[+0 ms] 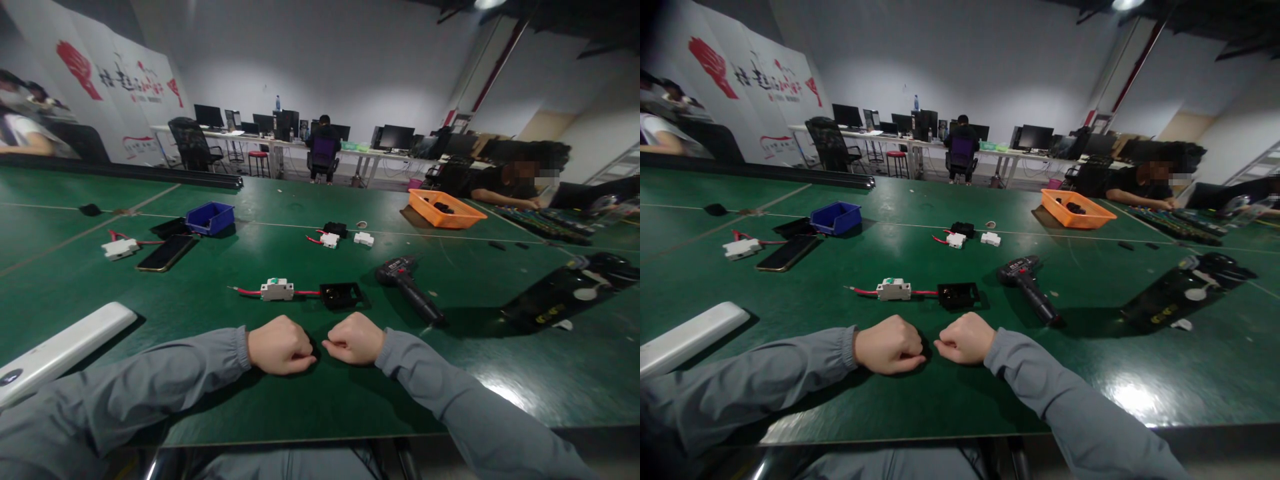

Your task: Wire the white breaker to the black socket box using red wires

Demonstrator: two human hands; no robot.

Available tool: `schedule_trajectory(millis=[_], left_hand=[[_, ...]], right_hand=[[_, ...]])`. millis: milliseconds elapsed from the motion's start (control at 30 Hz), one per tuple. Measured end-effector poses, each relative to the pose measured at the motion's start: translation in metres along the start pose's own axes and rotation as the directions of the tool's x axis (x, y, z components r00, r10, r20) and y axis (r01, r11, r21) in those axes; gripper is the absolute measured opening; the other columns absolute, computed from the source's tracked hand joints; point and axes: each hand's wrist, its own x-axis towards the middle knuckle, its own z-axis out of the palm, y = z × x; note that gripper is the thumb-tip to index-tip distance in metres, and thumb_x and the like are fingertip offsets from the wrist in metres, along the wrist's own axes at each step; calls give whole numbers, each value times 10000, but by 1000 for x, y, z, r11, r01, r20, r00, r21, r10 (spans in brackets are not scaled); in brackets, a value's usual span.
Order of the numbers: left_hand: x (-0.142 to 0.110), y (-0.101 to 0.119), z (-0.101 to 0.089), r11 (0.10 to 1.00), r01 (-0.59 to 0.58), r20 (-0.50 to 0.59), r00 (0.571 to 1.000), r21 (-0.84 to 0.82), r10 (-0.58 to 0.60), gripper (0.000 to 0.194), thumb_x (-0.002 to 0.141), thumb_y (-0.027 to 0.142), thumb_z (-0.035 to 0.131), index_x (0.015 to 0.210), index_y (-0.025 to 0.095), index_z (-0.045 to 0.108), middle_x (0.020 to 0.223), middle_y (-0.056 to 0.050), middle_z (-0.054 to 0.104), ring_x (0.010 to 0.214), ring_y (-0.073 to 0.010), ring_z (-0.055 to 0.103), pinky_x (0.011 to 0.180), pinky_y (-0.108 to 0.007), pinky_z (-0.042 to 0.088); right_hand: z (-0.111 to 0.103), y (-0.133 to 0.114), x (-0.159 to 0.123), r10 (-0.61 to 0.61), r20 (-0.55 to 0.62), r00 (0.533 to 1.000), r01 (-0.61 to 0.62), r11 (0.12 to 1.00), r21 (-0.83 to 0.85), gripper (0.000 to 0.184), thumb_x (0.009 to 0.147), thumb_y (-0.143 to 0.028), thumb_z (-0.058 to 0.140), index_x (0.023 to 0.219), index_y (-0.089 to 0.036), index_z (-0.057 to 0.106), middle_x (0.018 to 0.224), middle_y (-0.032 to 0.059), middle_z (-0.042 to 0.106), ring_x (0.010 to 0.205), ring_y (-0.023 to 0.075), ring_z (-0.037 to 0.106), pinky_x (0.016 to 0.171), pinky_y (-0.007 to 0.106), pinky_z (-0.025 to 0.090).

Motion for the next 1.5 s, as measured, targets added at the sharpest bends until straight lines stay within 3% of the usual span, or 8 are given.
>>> schedule_trajectory(millis=[1500], left_hand=[[0,0,-2,1000,4,-4,1000,-5,-4,334,926,315,506,615,194,524,604,-4,629,587,-116,564,542,-289,295]], right_hand=[[1,0,1,29,3,1000,-29,999,34,401,899,-294,534,537,-181,405,498,-39,474,476,90,331,510,288,174]])
